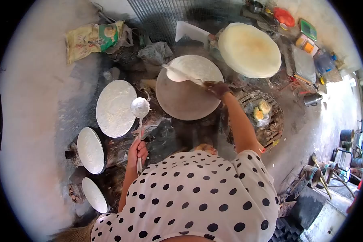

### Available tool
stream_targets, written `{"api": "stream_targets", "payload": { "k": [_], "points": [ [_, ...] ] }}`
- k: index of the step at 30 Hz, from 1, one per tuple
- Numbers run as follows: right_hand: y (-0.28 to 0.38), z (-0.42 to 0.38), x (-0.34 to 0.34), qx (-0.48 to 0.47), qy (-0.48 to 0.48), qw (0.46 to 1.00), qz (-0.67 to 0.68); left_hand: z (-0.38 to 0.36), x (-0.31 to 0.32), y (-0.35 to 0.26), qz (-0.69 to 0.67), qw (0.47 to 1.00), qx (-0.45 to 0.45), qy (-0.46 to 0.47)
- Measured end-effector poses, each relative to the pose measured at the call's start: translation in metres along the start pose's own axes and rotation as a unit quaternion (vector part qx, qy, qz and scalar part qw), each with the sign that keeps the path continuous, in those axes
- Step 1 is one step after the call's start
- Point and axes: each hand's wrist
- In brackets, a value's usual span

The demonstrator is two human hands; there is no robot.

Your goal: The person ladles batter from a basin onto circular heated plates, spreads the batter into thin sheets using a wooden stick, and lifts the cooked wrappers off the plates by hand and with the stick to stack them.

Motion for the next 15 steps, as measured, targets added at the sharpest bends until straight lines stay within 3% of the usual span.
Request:
{"api": "stream_targets", "payload": {
  "k": [1, 2, 3, 5, 7, 10, 12, 14, 15],
  "points": [
    [-0.019, 0.007, -0.003, -0.063, -0.01, 0.996, 0.06, -0.004, 0.002, 0.0, 0.019, 1.0, 0.01, 0.003],
    [-0.019, 0.013, 0.001, -0.066, -0.005, 0.996, 0.061, -0.009, 0.005, 0.002, 0.03, 0.999, 0.019, -0.009],
    [-0.023, 0.015, 0.006, -0.008, -0.106, 0.994, -0.038, -0.01, 0.004, 0.005, 0.031, 0.999, 0.02, -0.014],
    [-0.027, 0.015, 0.021, 0.054, -0.203, 0.969, -0.133, -0.011, 0.0, 0.011, 0.053, 0.998, 0.008, -0.018],
    [0.001, 0.018, 0.051, 0.09, -0.14, 0.957, -0.239, -0.011, 0.006, 0.01, 0.062, 0.998, -0.002, -0.016],
    [0.05, 0.002, 0.062, 0.067, -0.097, 0.981, -0.156, -0.021, 0.025, 0.003, 0.138, 0.99, -0.014, 0.021],
    [0.018, 0.024, 0.06, 0.023, -0.049, 0.986, -0.161, -0.036, 0.036, -0.003, 0.007, 0.989, 0.055, 0.136],
    [-0.009, 0.036, 0.047, -0.025, 0.001, 0.986, -0.168, -0.04, 0.047, -0.008, -0.017, 0.988, 0.086, 0.127],
    [-0.02, 0.04, 0.035, 0.028, -0.014, 0.988, -0.154, -0.041, 0.05, -0.01, -0.043, 0.985, 0.12, 0.114]
  ]
}}
Point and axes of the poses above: each hand's wrist, its own z-axis towards the middle knuckle, its own x-axis out of the palm, y = z × x, and after that the axes turned 3 degrees about x, right-handed
